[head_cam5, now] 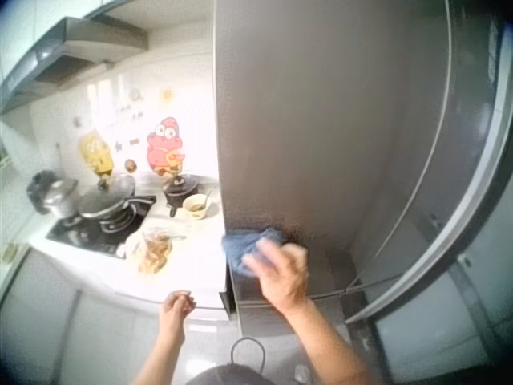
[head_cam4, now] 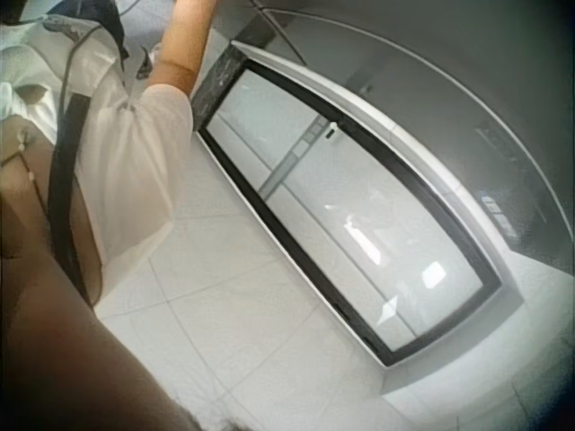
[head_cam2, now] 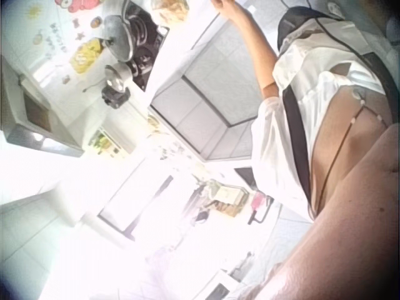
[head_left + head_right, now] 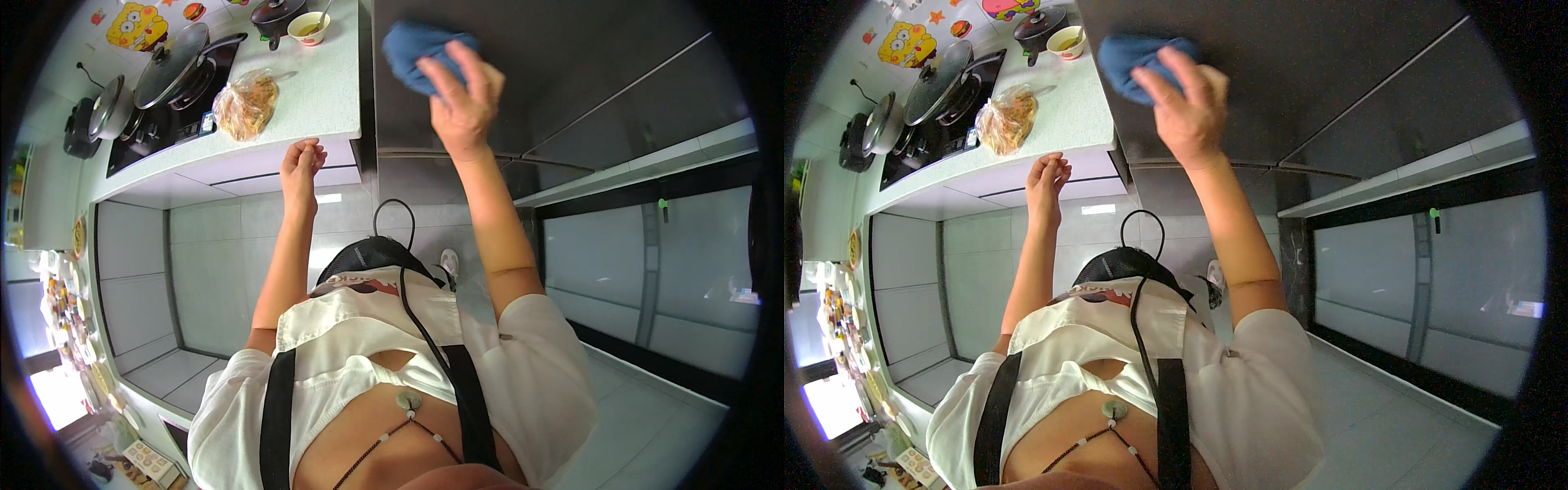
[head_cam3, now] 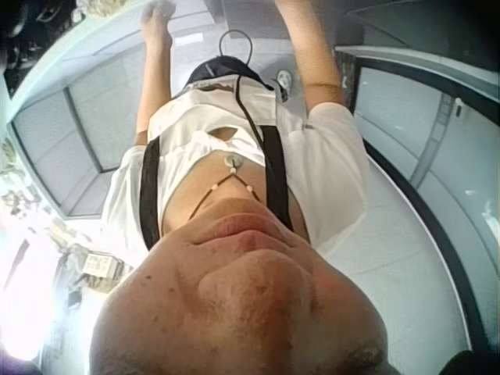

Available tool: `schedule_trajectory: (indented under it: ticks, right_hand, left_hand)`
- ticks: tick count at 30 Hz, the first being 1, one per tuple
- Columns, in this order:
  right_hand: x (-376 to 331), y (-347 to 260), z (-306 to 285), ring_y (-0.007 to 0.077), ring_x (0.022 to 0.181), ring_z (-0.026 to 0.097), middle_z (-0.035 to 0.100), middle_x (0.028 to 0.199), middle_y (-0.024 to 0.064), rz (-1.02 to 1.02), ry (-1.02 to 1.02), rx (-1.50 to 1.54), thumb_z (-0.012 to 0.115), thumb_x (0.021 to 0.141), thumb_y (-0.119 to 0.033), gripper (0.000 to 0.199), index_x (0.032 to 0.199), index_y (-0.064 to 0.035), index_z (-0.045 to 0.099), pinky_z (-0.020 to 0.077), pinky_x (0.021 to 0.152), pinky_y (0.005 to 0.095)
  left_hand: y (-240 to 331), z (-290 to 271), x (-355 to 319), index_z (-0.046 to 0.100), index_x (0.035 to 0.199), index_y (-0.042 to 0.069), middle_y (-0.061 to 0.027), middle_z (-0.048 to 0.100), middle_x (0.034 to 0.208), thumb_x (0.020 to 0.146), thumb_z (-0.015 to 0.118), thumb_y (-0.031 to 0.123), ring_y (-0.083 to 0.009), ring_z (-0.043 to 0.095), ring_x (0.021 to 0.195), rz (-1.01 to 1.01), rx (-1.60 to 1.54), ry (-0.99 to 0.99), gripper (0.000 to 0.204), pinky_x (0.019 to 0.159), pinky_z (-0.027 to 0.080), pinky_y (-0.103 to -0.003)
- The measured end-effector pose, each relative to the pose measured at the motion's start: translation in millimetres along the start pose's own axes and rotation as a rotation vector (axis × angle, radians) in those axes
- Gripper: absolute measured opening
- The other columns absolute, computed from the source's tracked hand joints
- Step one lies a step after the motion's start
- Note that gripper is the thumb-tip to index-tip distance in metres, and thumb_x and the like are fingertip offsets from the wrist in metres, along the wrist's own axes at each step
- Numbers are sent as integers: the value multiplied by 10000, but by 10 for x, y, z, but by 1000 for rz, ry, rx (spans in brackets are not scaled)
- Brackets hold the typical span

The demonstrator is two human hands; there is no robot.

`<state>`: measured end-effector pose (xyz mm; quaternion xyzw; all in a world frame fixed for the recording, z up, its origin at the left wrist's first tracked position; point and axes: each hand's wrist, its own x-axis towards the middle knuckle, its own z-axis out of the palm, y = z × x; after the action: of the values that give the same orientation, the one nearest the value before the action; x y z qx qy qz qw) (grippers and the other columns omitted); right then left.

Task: The person wipes the inside shelves and the exterior doors of a refrigerator with a cloth before rinsing and wringing out the cloth in a sink.

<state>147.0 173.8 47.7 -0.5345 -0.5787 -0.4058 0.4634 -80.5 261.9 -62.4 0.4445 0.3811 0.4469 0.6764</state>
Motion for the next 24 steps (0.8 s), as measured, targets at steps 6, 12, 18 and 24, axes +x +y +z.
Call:
schedule_trajectory:
  ticks: [6, 12, 18, 24]
  right_hand:
    - [-1213, -191, 310, 150, 947, 422, 510, 1131, -139, -176, -515, 51, 586, 724, -150, 268, 955, -261, 666, 410, 743, 277]
    - [-1726, -75, 373, 165, 920, 454, 497, 1138, -121, -173, -604, 102, 560, 724, -143, 262, 959, -222, 645, 408, 726, 290]
    - [-1933, 347, -108, 195, 932, 452, 481, 1114, -96, -35, -678, -10, 543, 725, -109, 337, 1024, -242, 622, 425, 755, 313]
    - [-2030, 713, -427, 210, 939, 452, 472, 1136, -84, -29, -732, -39, 555, 710, -93, 383, 1055, -250, 609, 434, 783, 327]
  left_hand:
    - [-267, 26, -14, 549, 985, 14, -79, 581, 875, 887, 503, 135, -159, 607, 724, -102, -32, 11, 163, 715, 485, -252]
    - [-725, -1, 40, 518, 1055, 34, -95, 578, 924, 873, 504, 178, -169, 605, 760, -217, 24, 38, 232, 713, 488, -265]
    - [-863, 147, -84, 523, 1062, 33, -86, 569, 953, 899, 481, 239, -182, 590, 825, -279, 55, 33, 265, 751, 475, -302]
    - [-896, 346, -148, 528, 1063, 37, -83, 570, 951, 902, 474, 241, -189, 586, 840, -281, 50, 71, 265, 770, 471, -305]
